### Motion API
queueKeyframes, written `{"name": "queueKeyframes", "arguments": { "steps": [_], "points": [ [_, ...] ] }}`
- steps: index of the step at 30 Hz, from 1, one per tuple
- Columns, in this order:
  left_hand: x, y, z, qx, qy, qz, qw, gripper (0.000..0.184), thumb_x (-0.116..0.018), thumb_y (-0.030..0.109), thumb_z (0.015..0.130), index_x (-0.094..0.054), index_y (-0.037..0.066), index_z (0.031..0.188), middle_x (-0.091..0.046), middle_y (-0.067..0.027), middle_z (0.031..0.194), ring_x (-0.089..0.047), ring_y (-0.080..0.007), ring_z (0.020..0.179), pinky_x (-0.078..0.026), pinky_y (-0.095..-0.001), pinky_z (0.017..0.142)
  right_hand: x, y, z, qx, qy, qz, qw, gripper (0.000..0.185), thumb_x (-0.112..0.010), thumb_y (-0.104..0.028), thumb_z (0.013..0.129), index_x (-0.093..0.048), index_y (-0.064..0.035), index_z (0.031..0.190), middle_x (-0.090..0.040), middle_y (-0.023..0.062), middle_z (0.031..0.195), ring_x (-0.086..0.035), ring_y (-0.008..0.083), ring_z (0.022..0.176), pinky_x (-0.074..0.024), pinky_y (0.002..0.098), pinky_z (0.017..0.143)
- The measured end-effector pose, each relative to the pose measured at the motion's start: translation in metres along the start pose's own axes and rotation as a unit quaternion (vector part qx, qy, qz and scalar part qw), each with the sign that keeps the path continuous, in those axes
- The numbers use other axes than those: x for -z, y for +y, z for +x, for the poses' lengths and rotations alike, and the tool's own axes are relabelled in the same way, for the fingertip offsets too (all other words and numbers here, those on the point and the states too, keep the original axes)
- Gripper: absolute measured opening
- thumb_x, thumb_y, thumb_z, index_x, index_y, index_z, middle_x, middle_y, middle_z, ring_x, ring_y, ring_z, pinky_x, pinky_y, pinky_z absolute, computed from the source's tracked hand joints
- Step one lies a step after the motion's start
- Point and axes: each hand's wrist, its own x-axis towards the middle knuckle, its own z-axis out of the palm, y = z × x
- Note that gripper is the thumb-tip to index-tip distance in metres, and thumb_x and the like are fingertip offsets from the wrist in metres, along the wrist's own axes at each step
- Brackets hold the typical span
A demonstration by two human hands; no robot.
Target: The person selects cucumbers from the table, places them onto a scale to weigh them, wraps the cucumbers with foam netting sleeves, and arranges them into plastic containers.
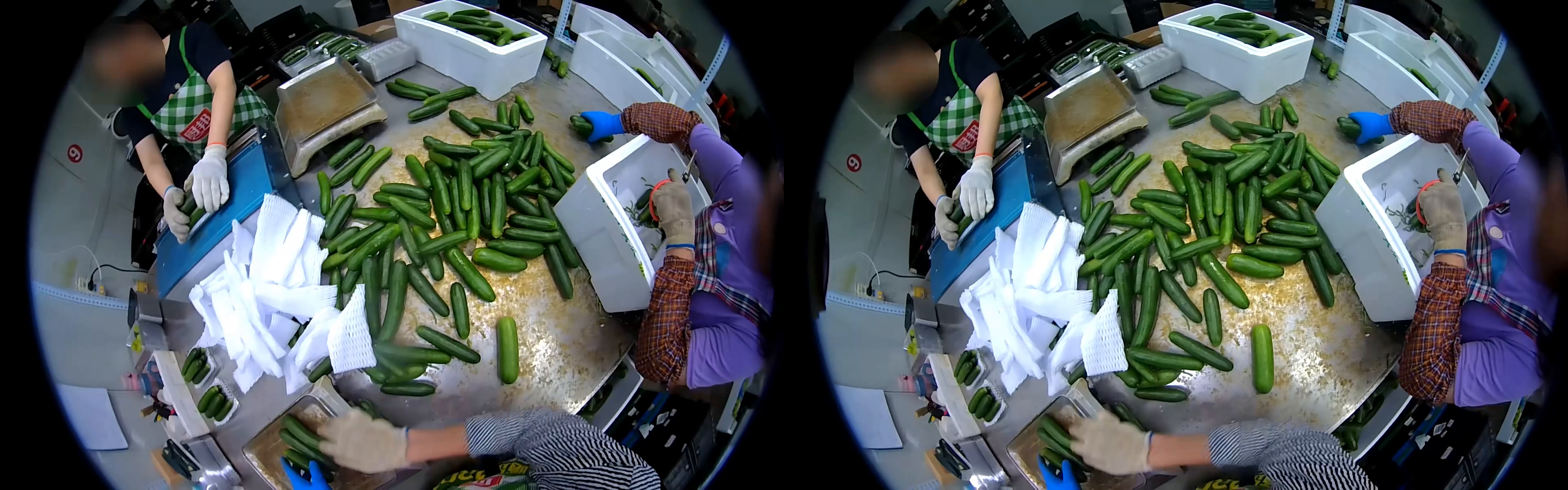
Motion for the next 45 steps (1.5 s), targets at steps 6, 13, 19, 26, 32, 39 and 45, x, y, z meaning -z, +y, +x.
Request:
{"name": "queueKeyframes", "arguments": {
  "steps": [6,13,19,26,32,39,45],
  "points": [
    [0.01,-0.02,-0.012,0.037,-0.003,0.062,0.997,0.057,-0.06,0.039,0.095,-0.055,-0.003,0.133,-0.061,-0.0277,0.123,-0.061,-0.0384,0.108,-0.048,-0.0444,0.092,0.14,0.151,-0.035,-0.336,0.225,-0.293,0.866,0.018,-0.065,-0.017,0.073,-0.061,-0.0057,0.087,-0.061,0.0085,0.085,-0.062,0.0244,0.083,-0.0506,0.0401,0.069],
    [0.035,-0.017,-0.013,0.059,0.088,0.023,0.994,0.042,-0.061,0.034,0.096,-0.068,-0.003,0.115,-0.071,-0.0223,0.105,-0.068,-0.0345,0.092,-0.051,-0.042,0.082,0.182,0.223,-0.071,-0.29,0.421,-0.274,0.814,0.038,-0.066,-0.028,0.09,-0.059,-0.0002,0.115,-0.064,0.023,0.096,-0.063,0.0403,0.088,-0.0491,0.0455,0.08],
    [0.046,0.018,-0.017,0.061,0.092,-0.003,0.994,0.036,-0.06,0.027,0.097,-0.068,-0.004,0.113,-0.071,-0.0219,0.102,-0.068,-0.0341,0.091,-0.052,-0.0409,0.083,0.173,0.177,-0.067,-0.463,0.398,0.016,0.792,0.054,-0.052,-0.042,0.096,-0.055,0.0046,0.125,-0.064,0.0309,0.113,-0.063,0.0447,0.105,-0.0461,0.0443,0.096],
    [0.032,0.012,-0.017,-0.078,0.115,-0.01,0.99,0.031,-0.062,0.022,0.097,-0.069,-0.004,0.111,-0.072,-0.0189,0.1,-0.068,-0.0281,0.086,-0.052,-0.0381,0.081,0.152,0.258,0.013,-0.473,0.186,-0.254,0.823,0.032,-0.061,-0.012,0.086,-0.052,0.0024,0.113,-0.065,0.0229,0.111,-0.069,0.0381,0.096,-0.0578,0.0422,0.08],
    [0.029,-0.002,-0.023,-0.106,0.12,-0.007,0.987,0.028,-0.063,0.019,0.096,-0.069,-0.004,0.111,-0.073,-0.0177,0.1,-0.068,-0.0257,0.086,-0.052,-0.0355,0.081,0.153,0.275,0.021,-0.494,0.187,-0.255,0.81,0.035,-0.061,-0.017,0.087,-0.052,0.0013,0.115,-0.069,0.0239,0.103,-0.07,0.0367,0.095,-0.0569,0.0445,0.08],
    [0.013,0.045,-0.023,0.045,-0.061,-0.319,0.945,0.041,-0.058,0.013,0.095,-0.051,-0.005,0.13,-0.059,-0.0194,0.124,-0.058,-0.028,0.113,-0.048,-0.0397,0.095,0.173,0.143,-0.025,-0.461,0.304,0.131,0.824,0.064,-0.069,-0.033,0.08,-0.05,0.0038,0.129,-0.068,0.0241,0.105,-0.068,0.0371,0.096,-0.0528,0.0425,0.09],
    [-0.066,0.124,-0.013,0.158,-0.275,-0.614,0.723,0.032,-0.055,0.023,0.099,-0.059,-0.004,0.115,-0.065,-0.0087,0.081,-0.062,-0.0155,0.07,-0.051,-0.0287,0.063,0.126,0.053,-0.03,-0.249,0.036,0.272,0.929,0.074,-0.07,-0.04,0.079,-0.048,0.0021,0.136,-0.067,0.0233,0.111,-0.066,0.0324,0.101,-0.0533,0.0412,0.094]
  ]
}}
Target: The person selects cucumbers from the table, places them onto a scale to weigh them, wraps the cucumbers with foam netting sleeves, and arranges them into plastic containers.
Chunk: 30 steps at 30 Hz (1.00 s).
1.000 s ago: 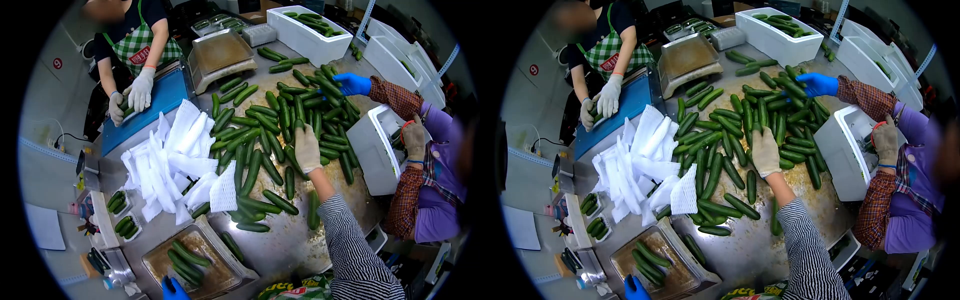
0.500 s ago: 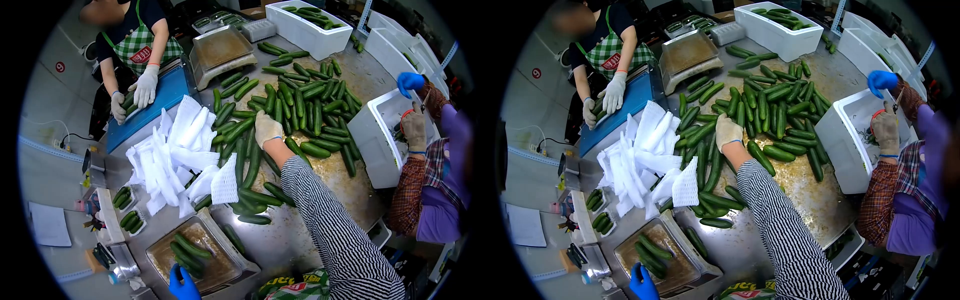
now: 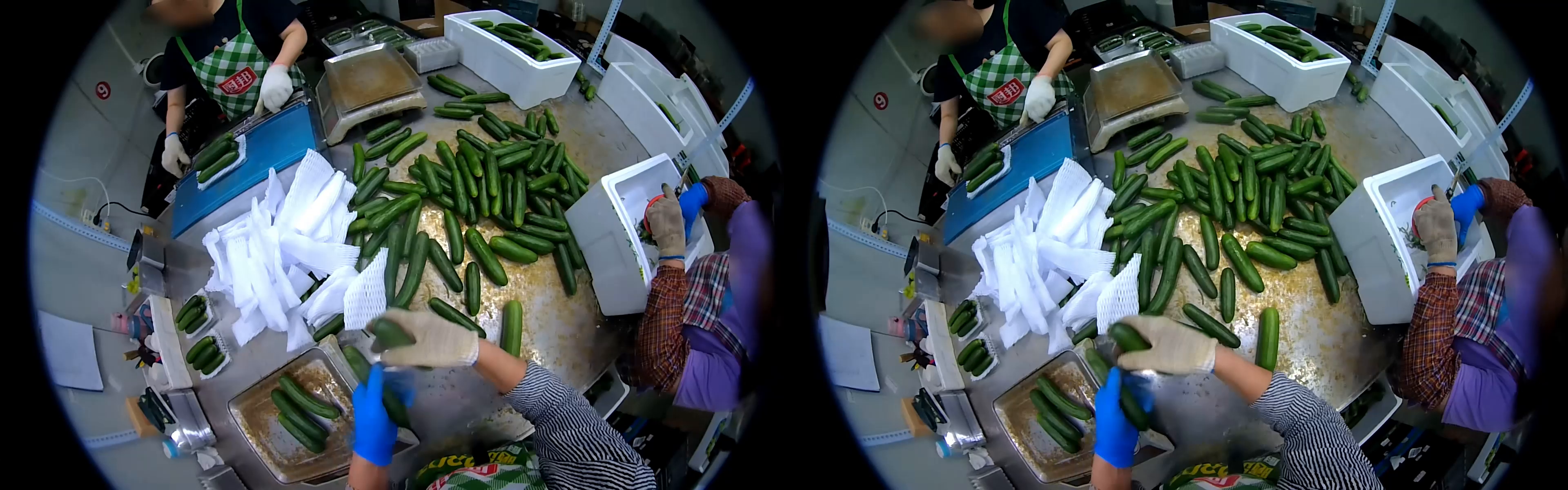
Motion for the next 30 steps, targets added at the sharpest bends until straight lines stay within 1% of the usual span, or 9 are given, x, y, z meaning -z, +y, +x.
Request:
{"name": "queueKeyframes", "arguments": {
  "steps": [2,5,11,15,19,23,25,28,30],
  "points": [
    [-0.014,0.015,-0.012,0.006,-0.002,0.056,0.998,0.03,-0.056,0.025,0.099,-0.06,-0.003,0.11,-0.06,-0.0065,0.075,-0.059,-0.0147,0.062,-0.046,-0.028,0.055,0.025,0.004,0.013,-0.043,0.151,-0.103,0.982,0.065,-0.065,-0.035,0.083,-0.049,0.0035,0.132,-0.066,0.0231,0.112,-0.066,0.0325,0.103,-0.0536,0.0407,0.092],
    [-0.005,0.016,-0.021,-0.015,0.03,0.093,0.995,0.026,-0.056,0.025,0.098,-0.063,0.0,0.103,-0.056,-0.0051,0.069,-0.054,-0.0146,0.053,-0.043,-0.0274,0.047,0.094,0.056,0.051,-0.087,0.443,-0.339,0.826,0.027,-0.063,-0.02,0.086,-0.057,-0.0048,0.107,-0.065,0.0198,0.102,-0.067,0.0383,0.089,-0.0557,0.0478,0.078],
    [0.028,0.023,-0.046,-0.048,0.102,0.089,0.99,0.035,-0.05,0.032,0.101,-0.062,0.0,0.107,-0.056,-0.0053,0.068,-0.053,-0.0145,0.053,-0.043,-0.0268,0.05,0.148,0.121,0.109,-0.218,0.37,-0.531,0.731,0.018,-0.057,-0.011,0.09,-0.059,-0.0058,0.108,-0.066,0.0169,0.105,-0.07,0.0315,0.095,-0.0589,0.0373,0.078],
    [0.049,0.01,-0.072,-0.044,0.112,0.048,0.992,0.039,-0.05,0.033,0.1,-0.06,-0.001,0.117,-0.06,-0.0072,0.074,-0.057,-0.0163,0.058,-0.046,-0.0281,0.053,0.157,0.117,0.093,-0.219,0.364,-0.458,0.781,0.029,-0.061,-0.018,0.085,-0.06,0.0025,0.106,-0.069,0.0215,0.106,-0.068,0.0365,0.099,-0.0558,0.0429,0.085],
    [0.085,-0.004,-0.105,-0.082,0.157,-0.005,0.984,0.039,-0.051,0.025,0.099,-0.05,0.0,0.129,-0.064,-0.0114,0.088,-0.06,-0.0179,0.065,-0.049,-0.0292,0.058,0.116,0.099,0.043,-0.049,0.332,-0.079,0.939,0.06,-0.068,-0.037,0.077,-0.059,0.0086,0.114,-0.07,0.0204,0.103,-0.068,0.0306,0.098,-0.0523,0.0415,0.087],
    [0.157,-0.021,-0.111,-0.19,0.321,0.018,0.928,0.042,-0.053,0.012,0.099,-0.042,0.001,0.138,-0.063,-0.0105,0.105,-0.061,-0.0145,0.078,-0.049,-0.0279,0.062,-0.007,-0.009,-0.01,-0.18,0.083,-0.05,0.979,0.061,-0.072,-0.031,0.079,-0.057,0.008,0.124,-0.069,0.0193,0.108,-0.068,0.0302,0.094,-0.0527,0.037,0.088],
    [0.189,-0.024,-0.101,-0.223,0.35,0.092,0.905,0.055,-0.05,0.005,0.097,-0.032,0.001,0.148,-0.059,-0.013,0.122,-0.063,-0.0197,0.098,-0.052,-0.0313,0.08,-0.065,-0.025,-0.021,-0.091,0.075,-0.071,0.991,0.056,-0.072,-0.031,0.079,-0.059,0.004,0.121,-0.069,0.0202,0.106,-0.068,0.0314,0.09,-0.0532,0.0379,0.085],
    [0.221,-0.026,-0.075,-0.265,0.285,0.178,0.904,0.063,-0.049,0.002,0.095,-0.025,-0.002,0.153,-0.041,-0.0201,0.15,-0.039,-0.0293,0.14,-0.03,-0.0379,0.115,-0.14,-0.021,-0.009,0.004,0.119,-0.146,0.982,0.05,-0.071,-0.03,0.081,-0.06,0.0009,0.119,-0.067,0.0232,0.101,-0.068,0.0322,0.089,-0.053,0.0377,0.084],
    [0.246,-0.026,-0.077,-0.262,0.24,0.152,0.922,0.054,-0.05,0.003,0.096,-0.038,-0.001,0.148,-0.05,-0.018,0.143,-0.051,-0.0258,0.129,-0.038,-0.0357,0.109,-0.167,-0.019,-0.004,0.031,0.157,-0.242,0.957,0.047,-0.068,-0.027,0.085,-0.059,0.0017,0.121,-0.069,0.0229,0.099,-0.069,0.0311,0.09,-0.0525,0.0366,0.086]
  ]
}}
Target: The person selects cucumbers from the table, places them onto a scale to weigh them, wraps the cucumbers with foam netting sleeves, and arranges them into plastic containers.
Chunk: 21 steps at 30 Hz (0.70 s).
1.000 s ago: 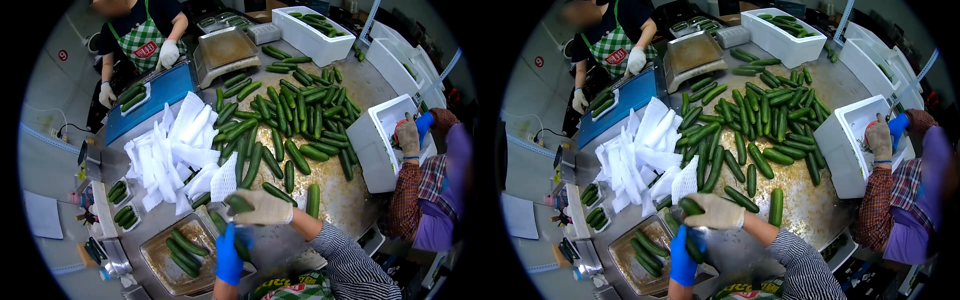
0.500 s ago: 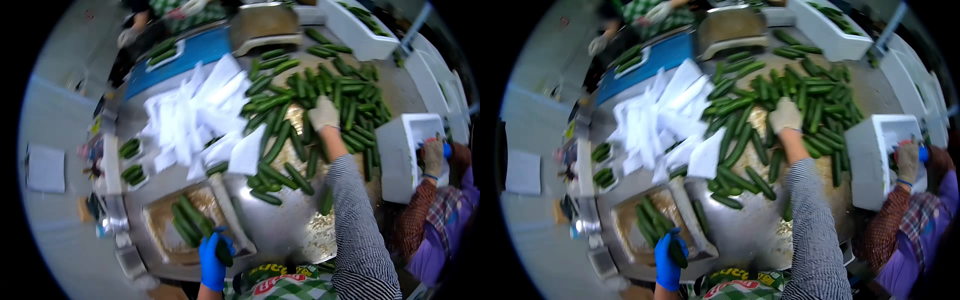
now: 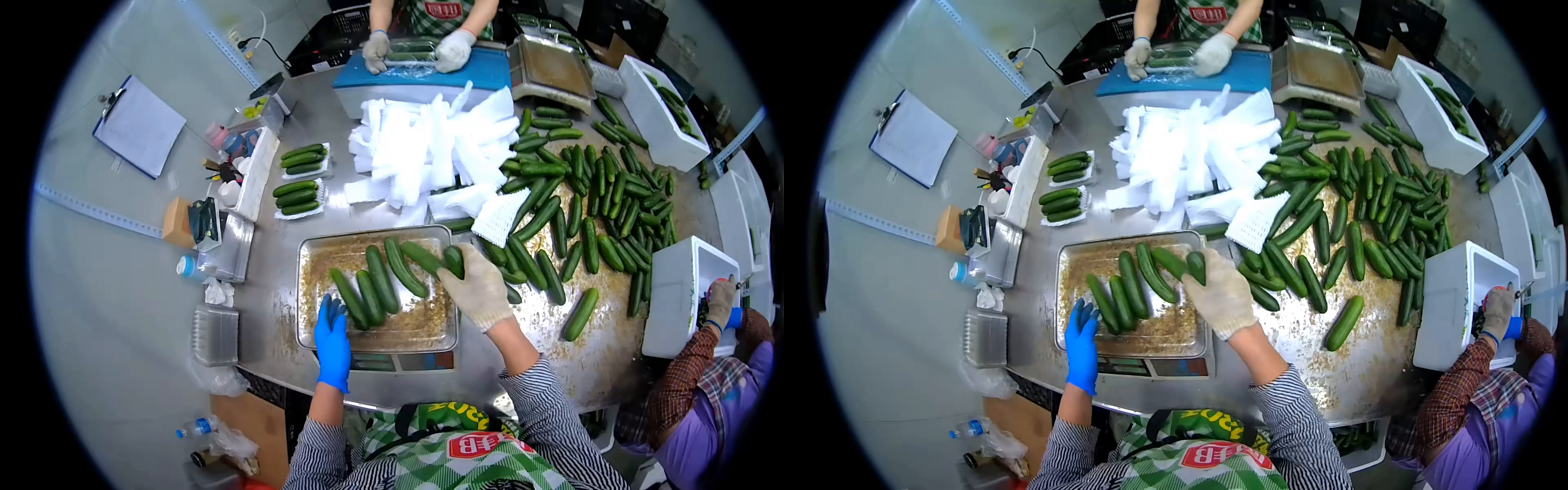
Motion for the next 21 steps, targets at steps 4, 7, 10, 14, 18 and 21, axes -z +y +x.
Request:
{"name": "queueKeyframes", "arguments": {
  "steps": [4,7,10,14,18,21],
  "points": [
    [0.084,-0.016,-0.001,-0.119,0.146,0.096,0.977,0.027,-0.055,0.008,0.096,-0.063,-0.004,0.12,-0.067,-0.0145,0.116,-0.062,-0.0224,0.108,-0.047,-0.036,0.099,0.028,-0.019,-0.04,-0.047,0.064,0.083,0.993,0.046,-0.07,-0.025,0.085,-0.059,0.0019,0.121,-0.07,0.0192,0.094,-0.069,0.0274,0.084,-0.0538,0.0359,0.079],
    [0.196,-0.042,-0.003,-0.103,0.287,0.315,0.899,0.03,-0.059,0.012,0.094,-0.063,-0.006,0.118,-0.067,-0.0216,0.114,-0.063,-0.0307,0.107,-0.048,-0.0398,0.096,0.039,0.017,-0.081,-0.196,0.065,0.132,0.97,0.045,-0.068,-0.021,0.085,-0.058,0.0056,0.12,-0.067,0.0106,0.082,-0.063,0.0159,0.064,-0.0507,0.03,0.058],
    [0.312,-0.11,0.024,-0.178,0.354,0.58,0.712,0.042,-0.058,0.02,0.096,-0.057,-0.006,0.129,-0.061,-0.0255,0.126,-0.06,-0.043,0.113,-0.046,-0.0485,0.098,0.036,0.053,-0.13,-0.324,0.104,0.298,0.892,0.028,-0.068,-0.016,0.085,-0.057,-0.0013,0.105,-0.062,0.0075,0.079,-0.058,0.0145,0.057,-0.0456,0.0271,0.046],
    [0.374,-0.101,0.058,-0.046,0.288,0.645,0.707,0.04,-0.06,0.018,0.093,-0.058,-0.002,0.127,-0.06,-0.023,0.13,-0.061,-0.0413,0.109,-0.047,-0.0486,0.093,0.018,0.076,-0.174,-0.375,0.132,0.362,0.843,0.032,-0.068,-0.017,0.087,-0.054,-0.0035,0.113,-0.063,0.0099,0.084,-0.059,0.018,0.058,-0.0462,0.0295,0.045],
    [0.434,-0.117,0.075,-0.08,0.201,0.533,0.818,0.025,-0.064,0.014,0.087,-0.07,0.0,0.107,-0.067,-0.0206,0.114,-0.065,-0.0384,0.096,-0.05,-0.0462,0.084,0.003,0.053,-0.181,-0.354,0.135,0.383,0.842,0.033,-0.067,-0.016,0.089,-0.054,-0.0044,0.116,-0.063,0.0105,0.085,-0.059,0.0184,0.059,-0.0467,0.0298,0.045],
    [0.434,-0.076,0.063,-0.058,0.143,0.548,0.822,0.016,-0.066,0.013,0.085,-0.073,-0.001,0.091,-0.069,-0.0209,0.093,-0.066,-0.0391,0.084,-0.051,-0.0451,0.078,-0.007,0.043,-0.175,-0.329,0.126,0.383,0.854,0.032,-0.066,-0.016,0.09,-0.054,-0.0032,0.117,-0.064,0.0105,0.086,-0.06,0.0182,0.059,-0.0473,0.0294,0.046]
  ]
}}
